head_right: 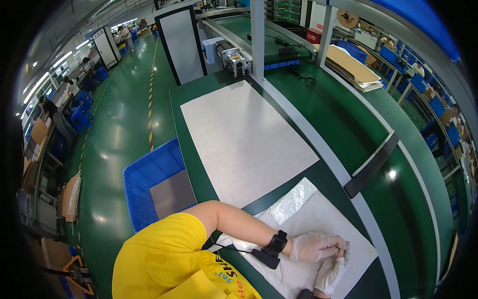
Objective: The person picks up a power adapter and its cable, wraps the cable into a bundle, and secures it with a twist tie. After setting it aside, they pick up a second power adapter and cable to repeat the process.
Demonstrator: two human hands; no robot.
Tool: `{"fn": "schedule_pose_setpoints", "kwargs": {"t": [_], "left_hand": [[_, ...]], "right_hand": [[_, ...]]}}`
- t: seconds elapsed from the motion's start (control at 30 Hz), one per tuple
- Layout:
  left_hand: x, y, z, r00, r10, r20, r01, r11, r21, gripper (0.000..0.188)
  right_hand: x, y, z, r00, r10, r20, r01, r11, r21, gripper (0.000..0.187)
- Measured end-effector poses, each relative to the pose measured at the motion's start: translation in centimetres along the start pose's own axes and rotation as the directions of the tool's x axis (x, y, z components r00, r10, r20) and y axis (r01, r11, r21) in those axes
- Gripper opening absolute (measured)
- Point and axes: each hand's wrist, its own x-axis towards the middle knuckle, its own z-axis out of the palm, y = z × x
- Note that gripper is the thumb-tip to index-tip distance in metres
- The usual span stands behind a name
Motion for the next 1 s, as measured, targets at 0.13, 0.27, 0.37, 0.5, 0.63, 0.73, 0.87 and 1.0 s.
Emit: {"fn": "schedule_pose_setpoints", "kwargs": {"t": [0.13,0.27,0.37,0.5,0.63,0.73,0.87,1.0], "left_hand": [[0.1,0.1,0.1,1.0,-0.001,-0.013,0.001,1.0,-0.003,0.016],[0.1,-0.1,0.2,1.0,-0.01,-0.013,0.01,1.0,-0.018,0.015],[0.1,0.4,0.0,1.0,-0.022,-0.006,0.022,1.0,-0.005,0.015],[0.1,0.0,0.2,1.0,0.004,-0.024,-0.004,1.0,0.009,0.016],[0.0,0.3,0.1,1.0,-0.019,-0.022,0.02,1.0,0.018,0.017],[0.1,0.3,0.0,1.0,-0.018,-0.012,0.018,1.0,0.001,0.017],[0.1,0.9,-0.3,0.999,-0.034,0.013,0.034,0.999,-0.002,0.017],[0.1,0.9,-0.2,1.0,-0.029,0.006,0.029,1.0,-0.01,0.016]], "right_hand": [[0.1,0.1,-0.5,1.0,-0.011,0.012,0.011,1.0,-0.017,0.039],[0.1,-0.1,-0.2,1.0,0.008,0.003,-0.008,1.0,-0.008,0.041],[0.2,0.0,-0.4,1.0,0.01,0.004,-0.01,1.0,-0.005,0.042],[0.2,0.0,-0.4,1.0,0.013,0.014,-0.013,1.0,0.008,0.042],[0.1,0.1,-0.5,1.0,0.002,0.008,-0.002,1.0,-0.008,0.04],[0.2,0.0,-0.4,1.0,0.006,0.015,-0.006,1.0,0.005,0.037],[0.1,-0.2,-0.2,0.999,0.02,0.039,-0.021,1.0,0.013,0.035],[0.1,-0.1,-0.2,1.0,0.008,0.018,-0.008,1.0,0.014,0.035]]}}
